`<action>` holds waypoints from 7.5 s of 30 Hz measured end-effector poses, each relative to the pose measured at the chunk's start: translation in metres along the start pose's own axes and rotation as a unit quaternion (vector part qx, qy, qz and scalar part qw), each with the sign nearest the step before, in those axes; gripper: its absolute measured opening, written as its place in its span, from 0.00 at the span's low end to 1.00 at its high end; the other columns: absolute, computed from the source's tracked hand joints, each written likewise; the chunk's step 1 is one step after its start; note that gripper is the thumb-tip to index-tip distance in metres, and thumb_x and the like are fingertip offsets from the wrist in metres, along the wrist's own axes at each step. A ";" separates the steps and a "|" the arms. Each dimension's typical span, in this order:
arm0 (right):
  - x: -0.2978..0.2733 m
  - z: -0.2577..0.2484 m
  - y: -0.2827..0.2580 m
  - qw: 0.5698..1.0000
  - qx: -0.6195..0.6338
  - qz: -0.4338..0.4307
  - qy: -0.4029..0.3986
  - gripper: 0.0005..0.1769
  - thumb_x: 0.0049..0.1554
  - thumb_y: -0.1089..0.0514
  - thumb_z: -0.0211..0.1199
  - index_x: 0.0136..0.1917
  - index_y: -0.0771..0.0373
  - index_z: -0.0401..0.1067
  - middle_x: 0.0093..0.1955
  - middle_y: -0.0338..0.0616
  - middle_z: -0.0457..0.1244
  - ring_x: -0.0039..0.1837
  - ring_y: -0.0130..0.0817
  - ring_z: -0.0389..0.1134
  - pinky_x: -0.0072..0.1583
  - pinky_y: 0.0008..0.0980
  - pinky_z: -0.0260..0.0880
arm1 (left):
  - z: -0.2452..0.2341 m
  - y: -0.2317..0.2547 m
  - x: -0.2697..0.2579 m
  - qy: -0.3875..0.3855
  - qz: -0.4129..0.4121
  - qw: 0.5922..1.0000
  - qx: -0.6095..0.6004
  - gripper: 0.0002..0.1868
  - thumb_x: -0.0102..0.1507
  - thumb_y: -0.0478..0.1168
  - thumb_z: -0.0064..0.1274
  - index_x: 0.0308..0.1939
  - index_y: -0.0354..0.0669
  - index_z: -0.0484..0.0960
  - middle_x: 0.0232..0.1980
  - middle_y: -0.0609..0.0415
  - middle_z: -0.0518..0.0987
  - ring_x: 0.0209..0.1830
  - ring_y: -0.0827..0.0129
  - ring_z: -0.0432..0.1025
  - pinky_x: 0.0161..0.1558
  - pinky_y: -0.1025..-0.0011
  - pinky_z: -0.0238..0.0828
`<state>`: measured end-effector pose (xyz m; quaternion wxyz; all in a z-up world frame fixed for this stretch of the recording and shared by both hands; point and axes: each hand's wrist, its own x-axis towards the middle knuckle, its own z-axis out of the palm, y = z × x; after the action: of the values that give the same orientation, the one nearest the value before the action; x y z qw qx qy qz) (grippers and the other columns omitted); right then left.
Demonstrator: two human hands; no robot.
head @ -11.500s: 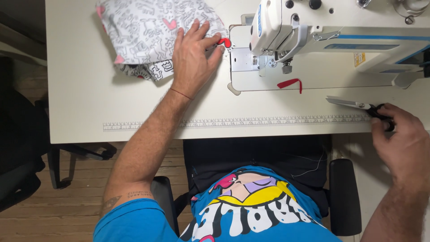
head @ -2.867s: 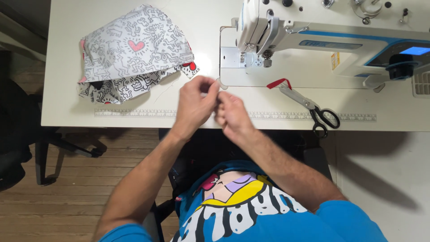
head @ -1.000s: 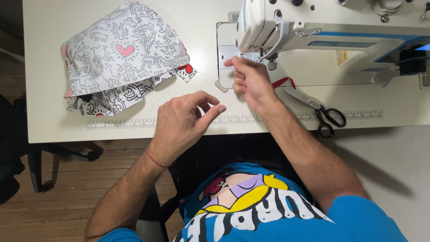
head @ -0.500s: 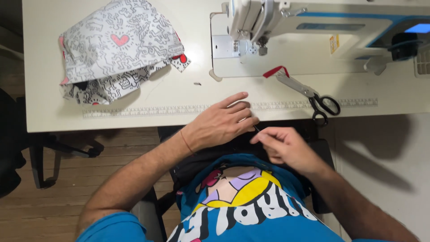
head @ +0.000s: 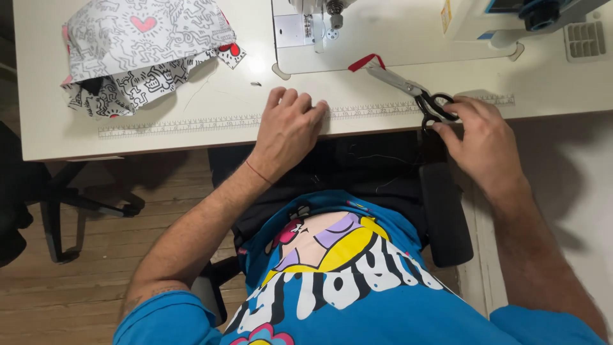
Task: Sewing fabric components together using an industrial sewing machine
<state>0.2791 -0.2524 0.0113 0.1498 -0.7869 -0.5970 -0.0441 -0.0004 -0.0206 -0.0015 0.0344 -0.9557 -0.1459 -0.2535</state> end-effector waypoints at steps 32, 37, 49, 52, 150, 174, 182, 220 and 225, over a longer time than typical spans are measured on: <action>-0.056 0.082 -0.089 0.356 0.812 0.289 -0.360 0.41 0.63 0.23 0.42 0.44 0.67 0.62 0.44 0.55 0.58 0.36 0.36 0.65 0.25 0.24 0.63 | 0.009 -0.004 0.010 0.086 -0.004 0.996 0.000 0.05 0.67 0.37 0.58 0.45 0.41 0.85 0.27 0.54 0.68 0.31 0.65 0.67 0.58 0.60 0.66; -0.050 0.083 -0.093 0.380 0.810 0.301 -0.330 0.36 0.66 0.31 0.43 0.42 0.68 0.62 0.41 0.53 0.56 0.33 0.34 0.64 0.22 0.25 0.61 | 0.009 -0.010 0.008 0.100 -0.003 0.995 0.002 0.05 0.67 0.37 0.59 0.45 0.42 0.85 0.27 0.55 0.68 0.31 0.66 0.67 0.59 0.61 0.66; 0.000 0.010 -0.060 0.650 0.640 0.322 -0.254 0.25 0.61 0.45 0.66 0.34 0.69 0.68 0.21 0.43 0.54 0.21 0.25 0.53 0.19 0.21 0.48 | 0.001 -0.022 0.008 0.095 -0.032 0.993 -0.056 0.05 0.65 0.36 0.61 0.44 0.44 0.86 0.26 0.55 0.70 0.30 0.65 0.68 0.58 0.59 0.66; 0.034 -0.043 -0.036 0.820 0.308 0.416 -0.245 0.10 0.51 0.60 0.77 0.46 0.64 0.82 0.44 0.45 0.74 0.46 0.28 0.70 0.50 0.25 0.66 | -0.013 -0.025 0.011 0.032 -0.094 0.979 -0.177 0.06 0.71 0.40 0.57 0.49 0.44 0.85 0.33 0.56 0.77 0.33 0.62 0.67 0.52 0.60 0.61; 0.216 0.163 -0.045 0.963 0.245 0.108 -0.016 0.19 0.55 0.64 0.69 0.25 0.59 0.67 0.20 0.29 0.55 0.29 0.19 0.54 0.49 0.25 0.69 | 0.079 -0.118 0.082 0.037 -0.185 0.961 -0.200 0.12 0.68 0.43 0.59 0.34 0.46 0.75 0.37 0.59 0.73 0.37 0.63 0.62 0.41 0.64 0.54; 0.216 0.175 -0.039 0.971 0.226 0.082 0.003 0.29 0.54 0.64 0.69 0.18 0.59 0.58 0.17 0.31 0.55 0.38 0.23 0.72 0.57 0.26 0.72 | 0.078 -0.118 0.083 0.036 -0.170 0.964 -0.200 0.11 0.71 0.46 0.52 0.39 0.46 0.76 0.38 0.60 0.74 0.37 0.63 0.62 0.40 0.64 0.53; 0.217 0.164 -0.047 0.965 0.244 0.092 -0.002 0.26 0.54 0.66 0.67 0.19 0.61 0.62 0.16 0.32 0.57 0.28 0.18 0.63 0.64 0.28 0.73 | 0.078 -0.116 0.084 0.036 -0.173 0.965 -0.196 0.10 0.70 0.45 0.54 0.37 0.47 0.74 0.36 0.60 0.72 0.36 0.63 0.61 0.41 0.64 0.52; 0.216 0.175 -0.042 0.968 0.230 0.099 -0.003 0.29 0.54 0.63 0.70 0.18 0.57 0.60 0.15 0.30 0.52 0.52 0.28 0.80 0.60 0.32 0.70 | 0.079 -0.116 0.085 0.041 -0.175 0.965 -0.190 0.11 0.68 0.43 0.57 0.35 0.47 0.72 0.35 0.59 0.69 0.36 0.62 0.62 0.40 0.64 0.53; 0.217 0.169 -0.047 0.964 0.238 0.115 -0.023 0.24 0.51 0.65 0.70 0.17 0.59 0.66 0.17 0.31 0.59 0.50 0.24 0.78 0.61 0.30 0.71 | 0.081 -0.117 0.084 0.043 -0.170 0.967 -0.185 0.12 0.69 0.45 0.57 0.35 0.47 0.74 0.35 0.60 0.70 0.35 0.64 0.61 0.40 0.65 0.53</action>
<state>0.2778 0.0087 -0.0865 0.3237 -0.7927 -0.4986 0.1349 0.0728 0.1246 -0.0311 -0.1802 -0.8948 -0.2558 -0.3185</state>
